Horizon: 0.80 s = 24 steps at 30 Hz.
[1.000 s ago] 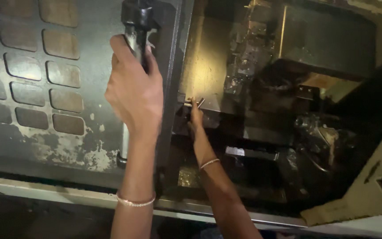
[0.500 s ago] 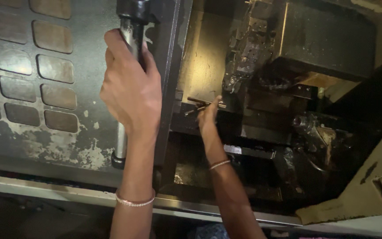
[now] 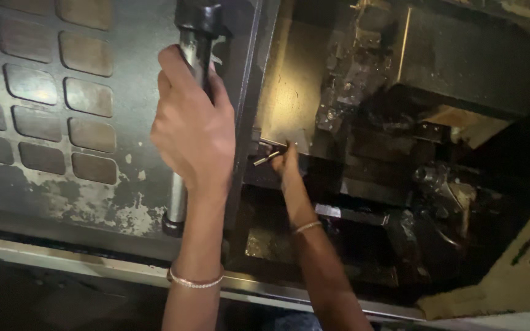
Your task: The person opens a machine door, removes a cylindrical metal rod, and wipes it with a cloth. They repeat this process for several rods, placing each cleaned rod into a nearby bin. The person also closes the machine door between some operations.
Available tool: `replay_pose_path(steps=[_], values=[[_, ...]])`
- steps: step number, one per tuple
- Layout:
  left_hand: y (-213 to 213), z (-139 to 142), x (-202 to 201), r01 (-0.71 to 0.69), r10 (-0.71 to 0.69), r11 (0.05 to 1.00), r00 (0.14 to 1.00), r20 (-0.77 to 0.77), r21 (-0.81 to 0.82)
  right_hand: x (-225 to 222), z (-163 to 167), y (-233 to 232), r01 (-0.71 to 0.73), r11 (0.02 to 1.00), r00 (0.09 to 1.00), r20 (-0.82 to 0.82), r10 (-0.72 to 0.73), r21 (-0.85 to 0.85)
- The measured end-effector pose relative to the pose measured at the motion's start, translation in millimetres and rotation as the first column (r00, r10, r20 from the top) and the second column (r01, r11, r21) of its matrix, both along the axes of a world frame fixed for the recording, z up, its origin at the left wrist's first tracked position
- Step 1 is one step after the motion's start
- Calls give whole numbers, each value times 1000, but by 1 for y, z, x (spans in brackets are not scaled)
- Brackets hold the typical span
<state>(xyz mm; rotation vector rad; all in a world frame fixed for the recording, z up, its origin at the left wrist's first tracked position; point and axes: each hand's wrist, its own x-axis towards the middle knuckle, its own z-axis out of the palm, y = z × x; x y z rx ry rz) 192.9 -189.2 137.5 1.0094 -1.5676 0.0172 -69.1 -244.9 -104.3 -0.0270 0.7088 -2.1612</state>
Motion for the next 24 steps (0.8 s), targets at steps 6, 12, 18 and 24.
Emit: replay_pose_path(steps=[6, 12, 18, 24], values=[[-6, -1, 0, -27, 27, 1000, 999, 27, 16, 30, -1, -4, 56, 910, 943, -320, 86, 411], [-12, -5, -1, -36, 35, 999, 999, 38, 13, 55, -15, -9, 788, 614, 484, -666, -567, 50], [-15, -9, -4, -76, 77, 997, 996, 42, -29, 29, -26, 3, 748, 664, 376, -824, -425, -1], [-14, -7, -4, -87, 85, 995, 995, 53, 41, 10, -25, 7, 713, 697, 389, -871, -301, 77]])
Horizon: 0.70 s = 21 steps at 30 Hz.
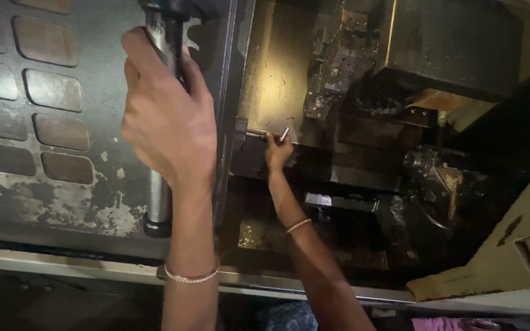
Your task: The person opens a machine door, removes a cylindrical metal rod, and wipes it with a cloth. They repeat this process for several rods, placing each cleaned rod into a nearby bin. The person also closes the machine door between some operations.
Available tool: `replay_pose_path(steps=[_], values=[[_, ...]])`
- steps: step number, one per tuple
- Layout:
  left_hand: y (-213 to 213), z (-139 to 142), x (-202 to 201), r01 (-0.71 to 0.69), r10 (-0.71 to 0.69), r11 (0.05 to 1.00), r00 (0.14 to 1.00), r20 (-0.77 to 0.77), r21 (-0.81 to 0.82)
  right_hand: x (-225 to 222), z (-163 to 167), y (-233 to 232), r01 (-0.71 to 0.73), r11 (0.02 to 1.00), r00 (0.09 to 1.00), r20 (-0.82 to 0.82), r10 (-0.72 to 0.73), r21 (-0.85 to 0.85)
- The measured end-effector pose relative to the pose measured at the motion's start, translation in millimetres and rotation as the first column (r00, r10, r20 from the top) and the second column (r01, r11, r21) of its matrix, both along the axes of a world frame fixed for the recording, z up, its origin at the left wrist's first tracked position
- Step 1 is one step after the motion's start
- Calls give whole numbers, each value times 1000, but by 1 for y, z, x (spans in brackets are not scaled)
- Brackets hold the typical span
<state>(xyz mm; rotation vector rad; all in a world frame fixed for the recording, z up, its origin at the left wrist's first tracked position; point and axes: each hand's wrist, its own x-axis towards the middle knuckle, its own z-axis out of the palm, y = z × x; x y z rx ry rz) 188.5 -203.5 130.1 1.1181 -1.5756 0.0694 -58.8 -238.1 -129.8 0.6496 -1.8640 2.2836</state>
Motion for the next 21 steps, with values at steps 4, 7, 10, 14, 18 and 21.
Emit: replay_pose_path(steps=[4, 7, 10, 14, 18, 21], values=[[-1, 2, -2, -15, 15, 1000, 1000, 5, 3, -4, -4, 0, 12, 1000, 999, -39, -12, 14], [-1, 1, -2, -27, 27, 1000, 1000, 4, 2, -3, -6, 1, -61, 998, 998, -17, 60, -29], [-2, 0, -1, -3, 3, 1000, 1000, 3, 8, -2, -6, 0, -48, 998, 998, 31, 49, -38], [-2, -1, 1, 23, -23, 1000, 1000, -3, -18, 1, -6, -5, -78, 986, 996, -50, 72, -150], [-4, 1, 4, 99, -98, 995, 995, -27, 9, 9, -9, -12, -73, 969, 997, -19, 70, -236], [-1, 0, 6, 106, -106, 994, 994, -24, 11, 9, -7, -11, -121, 955, 991, 14, 130, -270]])
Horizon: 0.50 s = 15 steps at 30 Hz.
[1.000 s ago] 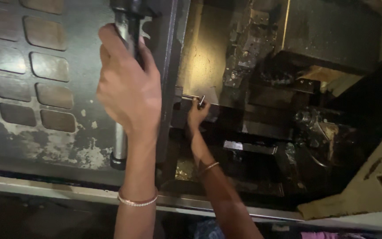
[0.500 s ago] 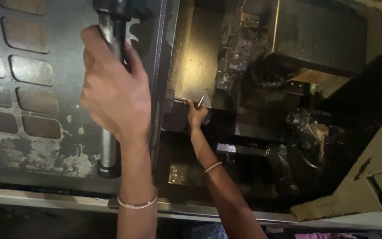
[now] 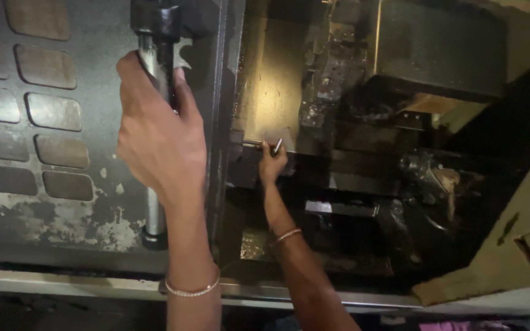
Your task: The person opens a machine door, removes a cylindrical metal rod, and wipes it with a cloth. They repeat this process for several rods, placing each cleaned rod into a nearby bin. The person also closes the machine door between some operations.
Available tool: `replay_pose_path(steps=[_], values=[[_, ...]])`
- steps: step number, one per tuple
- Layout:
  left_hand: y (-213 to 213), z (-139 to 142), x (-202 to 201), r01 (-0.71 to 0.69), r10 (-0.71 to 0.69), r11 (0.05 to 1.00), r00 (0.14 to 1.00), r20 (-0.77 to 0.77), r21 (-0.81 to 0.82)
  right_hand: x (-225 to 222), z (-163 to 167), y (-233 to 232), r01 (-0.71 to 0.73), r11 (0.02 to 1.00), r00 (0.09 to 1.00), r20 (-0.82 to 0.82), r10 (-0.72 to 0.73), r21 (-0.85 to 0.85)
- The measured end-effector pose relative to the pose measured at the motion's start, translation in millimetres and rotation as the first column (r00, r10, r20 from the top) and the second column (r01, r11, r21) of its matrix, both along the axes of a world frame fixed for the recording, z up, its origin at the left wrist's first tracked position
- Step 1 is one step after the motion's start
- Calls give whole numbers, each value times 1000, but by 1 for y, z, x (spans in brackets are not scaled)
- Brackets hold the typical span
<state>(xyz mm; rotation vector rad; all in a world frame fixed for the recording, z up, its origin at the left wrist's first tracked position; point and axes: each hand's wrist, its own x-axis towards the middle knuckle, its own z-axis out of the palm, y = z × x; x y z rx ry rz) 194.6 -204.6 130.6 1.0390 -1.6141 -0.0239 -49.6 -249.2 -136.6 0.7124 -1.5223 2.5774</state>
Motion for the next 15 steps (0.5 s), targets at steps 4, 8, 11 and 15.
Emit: replay_pose_path(steps=[4, 8, 11, 15], values=[[1, 1, 1, -21, 20, 1000, 1000, 11, 14, -5, 17, 0, 86, 976, 996, 2, -88, 202], [-4, 3, 2, -36, 35, 999, 998, 49, 19, 0, 38, -3, -258, 896, 861, 506, 44, 361], [-6, 3, 1, -23, 20, 999, 998, 58, 49, 10, 48, -5, -281, 942, 787, 605, 119, 181], [-6, 5, 1, -49, 45, 997, 997, 70, 59, 15, 55, -7, -155, 976, 895, 440, 74, 152]])
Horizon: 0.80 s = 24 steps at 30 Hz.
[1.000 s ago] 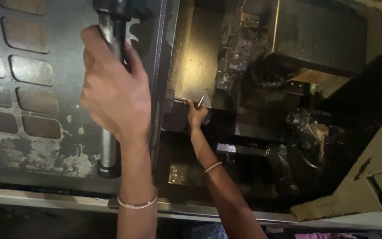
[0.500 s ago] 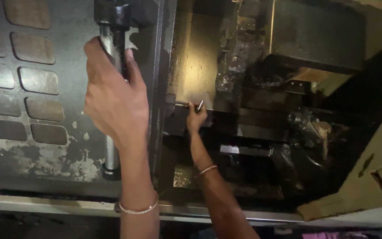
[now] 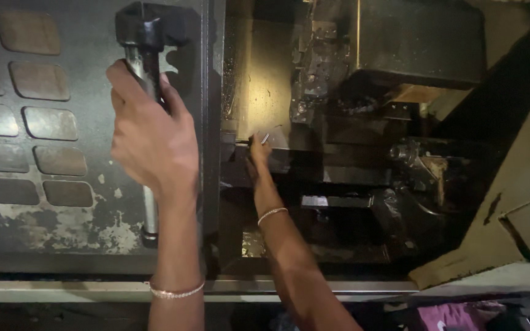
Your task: The person opens a machine door, removes a cylindrical metal rod, and wipes it with a cloth. They repeat this process for several rods, placing each cleaned rod into a nearby bin. The person also closes the machine door between some operations.
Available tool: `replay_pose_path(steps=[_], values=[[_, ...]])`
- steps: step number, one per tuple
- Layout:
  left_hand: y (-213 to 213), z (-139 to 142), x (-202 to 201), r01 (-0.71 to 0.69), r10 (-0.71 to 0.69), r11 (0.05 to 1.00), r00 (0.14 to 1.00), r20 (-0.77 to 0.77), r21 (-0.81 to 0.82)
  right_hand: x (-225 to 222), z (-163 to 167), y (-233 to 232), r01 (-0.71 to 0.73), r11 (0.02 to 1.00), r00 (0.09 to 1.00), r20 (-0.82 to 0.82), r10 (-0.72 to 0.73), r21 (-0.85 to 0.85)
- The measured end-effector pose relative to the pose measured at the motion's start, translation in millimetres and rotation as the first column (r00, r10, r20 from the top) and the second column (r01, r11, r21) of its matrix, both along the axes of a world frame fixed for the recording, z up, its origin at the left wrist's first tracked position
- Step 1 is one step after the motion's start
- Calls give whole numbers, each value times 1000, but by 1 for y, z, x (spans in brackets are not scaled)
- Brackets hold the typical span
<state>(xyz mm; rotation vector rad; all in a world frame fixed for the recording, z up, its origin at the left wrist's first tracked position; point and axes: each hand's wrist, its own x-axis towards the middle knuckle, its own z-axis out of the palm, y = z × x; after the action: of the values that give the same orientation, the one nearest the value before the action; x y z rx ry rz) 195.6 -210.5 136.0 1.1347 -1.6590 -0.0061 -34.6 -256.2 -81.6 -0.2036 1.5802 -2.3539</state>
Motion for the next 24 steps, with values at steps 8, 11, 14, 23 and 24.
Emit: replay_pose_path(steps=[8, 11, 14, 23, 24], values=[[2, -2, 7, 113, -111, 992, 993, -41, 49, -7, -15, 21, -367, 922, 835, 393, 384, -121], [3, -14, 22, 273, -305, 908, 951, -54, -316, 9, -44, 56, -375, 877, 754, 452, 476, -299], [0, -23, 46, 718, -697, 696, 670, -255, -15, 41, -67, 109, -481, 772, 669, 395, 630, -416], [40, -83, 102, 890, -606, 343, 454, -653, 301, 112, -73, 248, -514, 680, 555, 402, 728, -522], [41, -86, 101, 895, -596, 344, 442, -670, 284, 115, -71, 263, -510, 698, 566, 414, 713, -503]])
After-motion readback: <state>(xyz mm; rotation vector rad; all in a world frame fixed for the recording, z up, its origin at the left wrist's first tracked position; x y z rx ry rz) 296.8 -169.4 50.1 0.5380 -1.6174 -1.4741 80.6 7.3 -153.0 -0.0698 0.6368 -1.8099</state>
